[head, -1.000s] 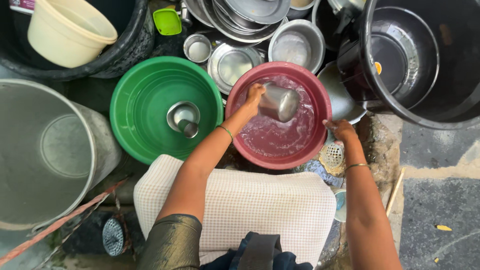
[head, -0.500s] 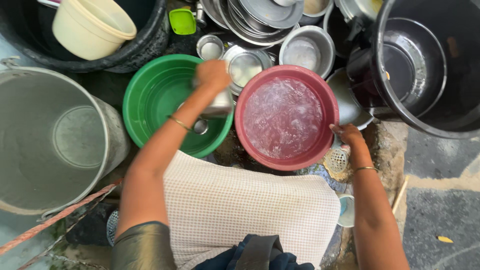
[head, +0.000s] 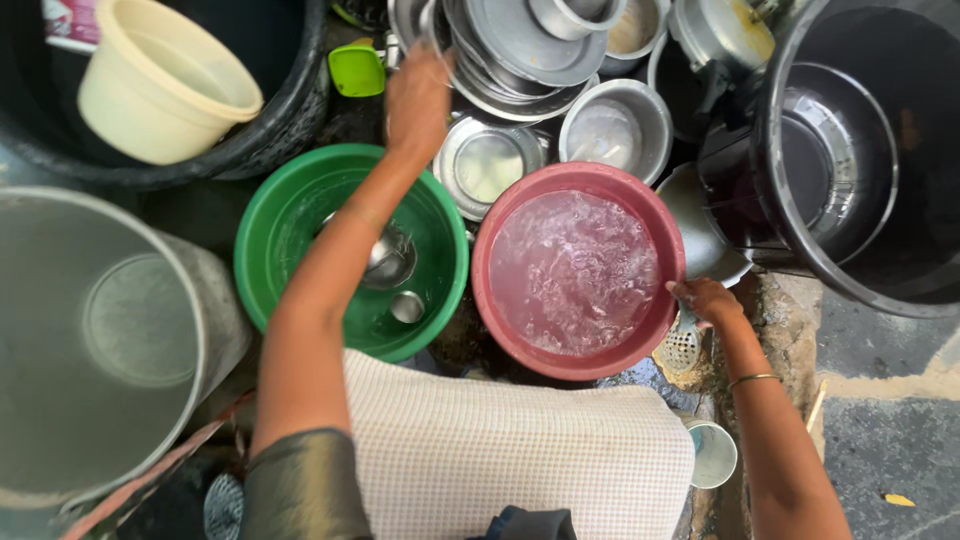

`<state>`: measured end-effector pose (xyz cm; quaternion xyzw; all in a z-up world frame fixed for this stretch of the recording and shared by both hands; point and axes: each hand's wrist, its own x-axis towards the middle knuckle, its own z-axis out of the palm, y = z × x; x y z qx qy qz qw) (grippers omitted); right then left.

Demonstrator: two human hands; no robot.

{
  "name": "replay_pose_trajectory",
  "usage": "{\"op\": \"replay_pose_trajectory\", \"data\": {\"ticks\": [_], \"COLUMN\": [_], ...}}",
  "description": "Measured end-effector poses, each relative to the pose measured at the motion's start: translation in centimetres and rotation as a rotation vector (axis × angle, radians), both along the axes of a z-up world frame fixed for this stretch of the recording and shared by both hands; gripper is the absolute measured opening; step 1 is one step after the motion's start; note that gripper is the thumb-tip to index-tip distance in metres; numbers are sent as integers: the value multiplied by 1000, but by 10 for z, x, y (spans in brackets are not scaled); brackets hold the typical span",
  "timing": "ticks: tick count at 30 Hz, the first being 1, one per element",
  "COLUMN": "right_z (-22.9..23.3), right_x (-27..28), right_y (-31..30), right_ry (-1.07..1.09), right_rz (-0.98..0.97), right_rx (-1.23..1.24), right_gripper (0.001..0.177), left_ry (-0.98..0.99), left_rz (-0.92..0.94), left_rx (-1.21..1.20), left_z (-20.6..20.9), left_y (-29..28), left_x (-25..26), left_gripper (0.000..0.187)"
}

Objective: The person washes several metal bowls, plates, and a green plastic cup with a sponge in a basin of soapy water and rinses them in another basin.

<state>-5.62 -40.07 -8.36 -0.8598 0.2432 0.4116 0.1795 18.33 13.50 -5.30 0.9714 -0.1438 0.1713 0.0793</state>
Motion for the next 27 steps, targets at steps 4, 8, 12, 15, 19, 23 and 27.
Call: {"op": "replay_pose_trajectory", "data": {"ticks": [4, 8, 12, 15, 19, 23, 27], "right_z": [-1, -5, 2, 14, 20, 14, 9], "right_x": [-2, -6, -13, -13, -13, -8, -7], "right_y": [5, -5, 6, 16, 17, 12, 10], "right_ry": [65, 4, -13, -21, -9, 10, 29], "right_rz": [-18, -96, -54, -38, -25, -46, 15], "right_rx": [-67, 21, 10, -16, 3, 44, -12], "right_gripper": [69, 71, 75, 75, 74, 73, 70], "left_ry": [-230, -123, 211, 216, -118, -46, -85], "left_rz": [-168, -206, -67, -130, -311, -427, -539], "left_rx": [306, 246, 174, 664, 586, 365, 151], "left_z": [-36, -73, -84, -91, -80, -52, -40], "left_y": [-102, -193, -225, -214, -184, -156, -132], "left_x": [94, 160, 184, 170, 133, 79, 52], "left_gripper": [62, 52, 47, 35, 30, 22, 22]}}
